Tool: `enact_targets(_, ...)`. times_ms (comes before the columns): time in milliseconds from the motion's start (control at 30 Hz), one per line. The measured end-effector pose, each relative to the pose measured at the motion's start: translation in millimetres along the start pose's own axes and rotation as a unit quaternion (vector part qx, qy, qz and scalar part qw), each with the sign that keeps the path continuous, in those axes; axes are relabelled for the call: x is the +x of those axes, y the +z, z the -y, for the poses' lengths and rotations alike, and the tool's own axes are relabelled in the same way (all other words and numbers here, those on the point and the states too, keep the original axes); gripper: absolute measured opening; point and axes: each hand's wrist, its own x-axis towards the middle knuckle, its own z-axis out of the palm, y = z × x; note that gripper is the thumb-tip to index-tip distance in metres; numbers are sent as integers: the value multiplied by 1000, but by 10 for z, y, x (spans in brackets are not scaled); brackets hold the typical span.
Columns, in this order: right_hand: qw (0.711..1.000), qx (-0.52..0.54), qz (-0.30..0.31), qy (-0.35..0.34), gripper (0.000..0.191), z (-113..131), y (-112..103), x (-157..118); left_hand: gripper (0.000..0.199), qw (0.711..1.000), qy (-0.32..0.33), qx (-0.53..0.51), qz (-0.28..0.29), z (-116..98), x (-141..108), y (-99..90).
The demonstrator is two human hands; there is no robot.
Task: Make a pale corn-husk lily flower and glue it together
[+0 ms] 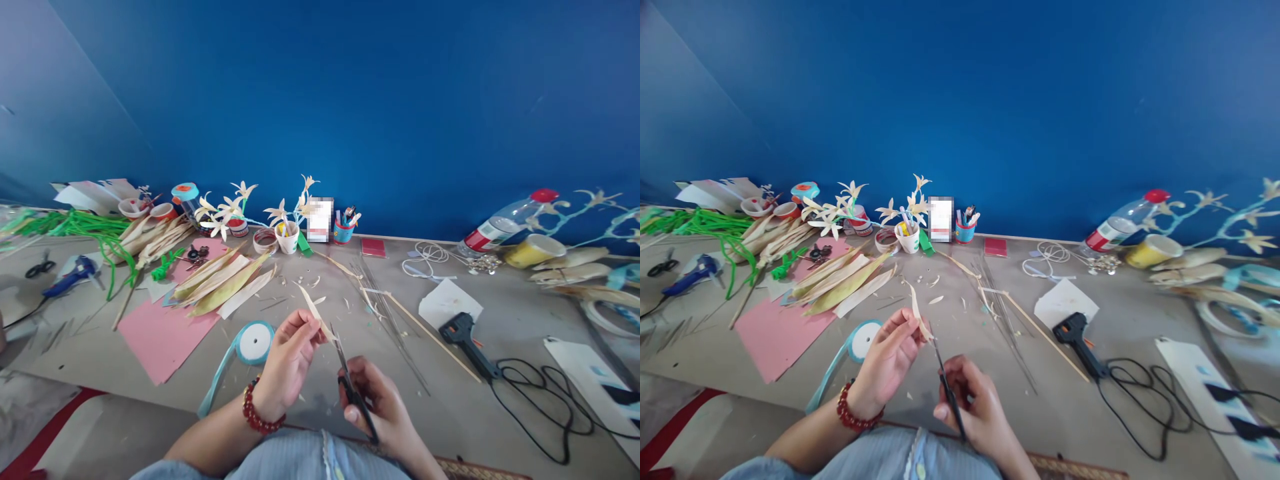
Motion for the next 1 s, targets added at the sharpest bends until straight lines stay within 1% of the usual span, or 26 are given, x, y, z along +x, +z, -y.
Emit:
enact_targets(167, 1000, -4, -7, 9, 56, 14, 5, 3, 20, 1000, 0, 0, -3, 39, 0, 10)
enact_targets(333, 1000, 4, -7, 8, 55, 21, 14, 29, 17, 1000, 18, 4, -1, 100, -12, -9)
enact_targets(600, 1000, 15, -19, 14, 53, 37, 41, 55, 21, 999, 20, 21, -20, 121, -13, -8)
enact_targets(833, 999, 19, -33, 6, 53, 3, 45, 43, 18, 1000, 20, 12, -10, 127, -1, 8)
enact_targets(1000, 997, 23, -67, -7, 51, 7, 59, 25, 14, 1000, 18, 8, 9, 157, 18, 41)
